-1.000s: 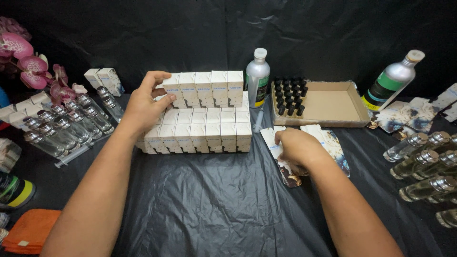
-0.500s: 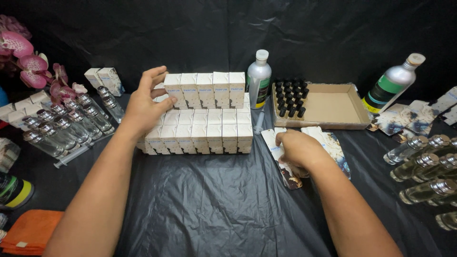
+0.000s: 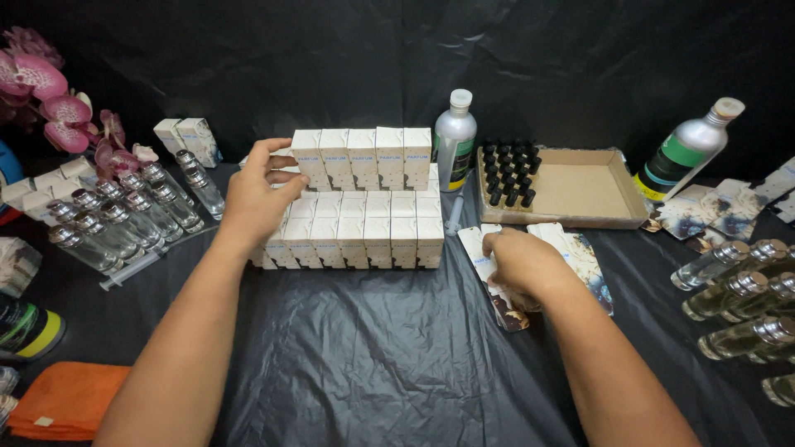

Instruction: Folding cardboard boxes and inserting perfume bottles into them for packaging.

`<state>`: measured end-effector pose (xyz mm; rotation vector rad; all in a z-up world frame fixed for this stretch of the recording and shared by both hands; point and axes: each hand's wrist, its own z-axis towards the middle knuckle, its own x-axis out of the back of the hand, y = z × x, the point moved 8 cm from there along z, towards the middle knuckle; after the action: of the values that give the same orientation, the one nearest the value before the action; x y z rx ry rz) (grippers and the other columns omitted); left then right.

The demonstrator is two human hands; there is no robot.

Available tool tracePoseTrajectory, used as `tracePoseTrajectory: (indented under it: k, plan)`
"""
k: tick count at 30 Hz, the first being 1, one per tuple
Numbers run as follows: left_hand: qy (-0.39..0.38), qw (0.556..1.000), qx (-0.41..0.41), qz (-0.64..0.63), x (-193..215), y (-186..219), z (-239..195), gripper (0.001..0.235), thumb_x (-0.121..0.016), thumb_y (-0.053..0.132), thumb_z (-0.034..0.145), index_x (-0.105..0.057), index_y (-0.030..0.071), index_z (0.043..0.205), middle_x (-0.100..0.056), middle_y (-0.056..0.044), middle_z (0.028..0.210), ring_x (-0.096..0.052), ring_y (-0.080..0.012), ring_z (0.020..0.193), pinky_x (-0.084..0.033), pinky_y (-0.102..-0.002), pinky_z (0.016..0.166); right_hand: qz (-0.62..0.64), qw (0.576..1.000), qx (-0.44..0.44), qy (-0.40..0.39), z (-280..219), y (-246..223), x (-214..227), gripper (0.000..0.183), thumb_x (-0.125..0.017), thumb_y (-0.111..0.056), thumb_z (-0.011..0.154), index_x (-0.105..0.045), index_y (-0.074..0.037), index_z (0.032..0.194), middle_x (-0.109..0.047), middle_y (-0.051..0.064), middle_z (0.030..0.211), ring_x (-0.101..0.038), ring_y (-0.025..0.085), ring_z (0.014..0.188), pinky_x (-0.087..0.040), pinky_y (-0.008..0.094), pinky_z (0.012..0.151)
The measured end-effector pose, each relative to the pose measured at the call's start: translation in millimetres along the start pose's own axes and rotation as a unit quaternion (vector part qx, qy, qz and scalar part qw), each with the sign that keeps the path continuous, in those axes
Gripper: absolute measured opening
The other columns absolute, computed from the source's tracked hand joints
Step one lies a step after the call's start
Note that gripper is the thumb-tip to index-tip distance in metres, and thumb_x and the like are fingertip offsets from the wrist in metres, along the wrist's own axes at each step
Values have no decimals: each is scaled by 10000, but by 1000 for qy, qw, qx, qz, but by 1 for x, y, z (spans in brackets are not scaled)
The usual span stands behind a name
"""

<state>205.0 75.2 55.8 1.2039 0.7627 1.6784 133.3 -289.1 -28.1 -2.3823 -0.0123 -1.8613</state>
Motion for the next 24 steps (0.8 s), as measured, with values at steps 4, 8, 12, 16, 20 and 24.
tracePoseTrajectory:
  k: [4,8,12,16,20,24]
  plan:
    - [-1,1000,3,10,-3,1,4,562,-703,-41,890,-542,77,1416,-687,-217,1232,-711,-305,1111,-641,-381,821,4,1000,-1,-4,0,1,-1,426,-867,-185,775,-727,-120,1172,-706,205,1165,-709,433,1116,-575,486,955]
    - [-2,1000,-2,20,-4,2,6,558,-702,-60,884,-542,53,1406,-690,-224,1215,-715,-311,1091,-646,-383,805,4,1000,-5,0,2,3,-3,426,-872,-170,768,-733,-124,1168,-712,198,1137,-720,425,1091,-583,479,928]
    - [-3,999,-3,39,-5,15,2,555,-696,-86,873,-536,21,1394,-686,-242,1205,-714,-338,1082,-639,-412,826,6,1000,-3,1,1,2,-1,429,-873,-182,768,-731,-118,1169,-707,204,1147,-712,437,1096,-577,485,935]
    - [-7,999,-5,52,-7,10,4,614,-737,-81,836,-520,27,1400,-680,-237,1206,-710,-337,1076,-633,-429,842,2,1000,-1,-1,2,3,-4,441,-871,-186,769,-726,-122,1180,-706,198,1155,-712,434,1103,-575,485,945]
    - [-6,997,-1,78,-9,11,4,617,-764,-62,827,-529,54,1385,-686,-209,1220,-719,-308,1060,-620,-416,850,-3,1000,1,-5,1,1,-2,442,-872,-196,770,-724,-129,1181,-705,198,1168,-709,432,1114,-573,487,957]
    - [-2,996,3,85,-8,12,4,624,-769,-60,820,-528,60,1383,-690,-200,1211,-720,-310,1055,-597,-421,878,0,1000,1,-7,-1,0,0,446,-867,-195,778,-719,-119,1192,-700,206,1180,-705,438,1122,-571,488,963]
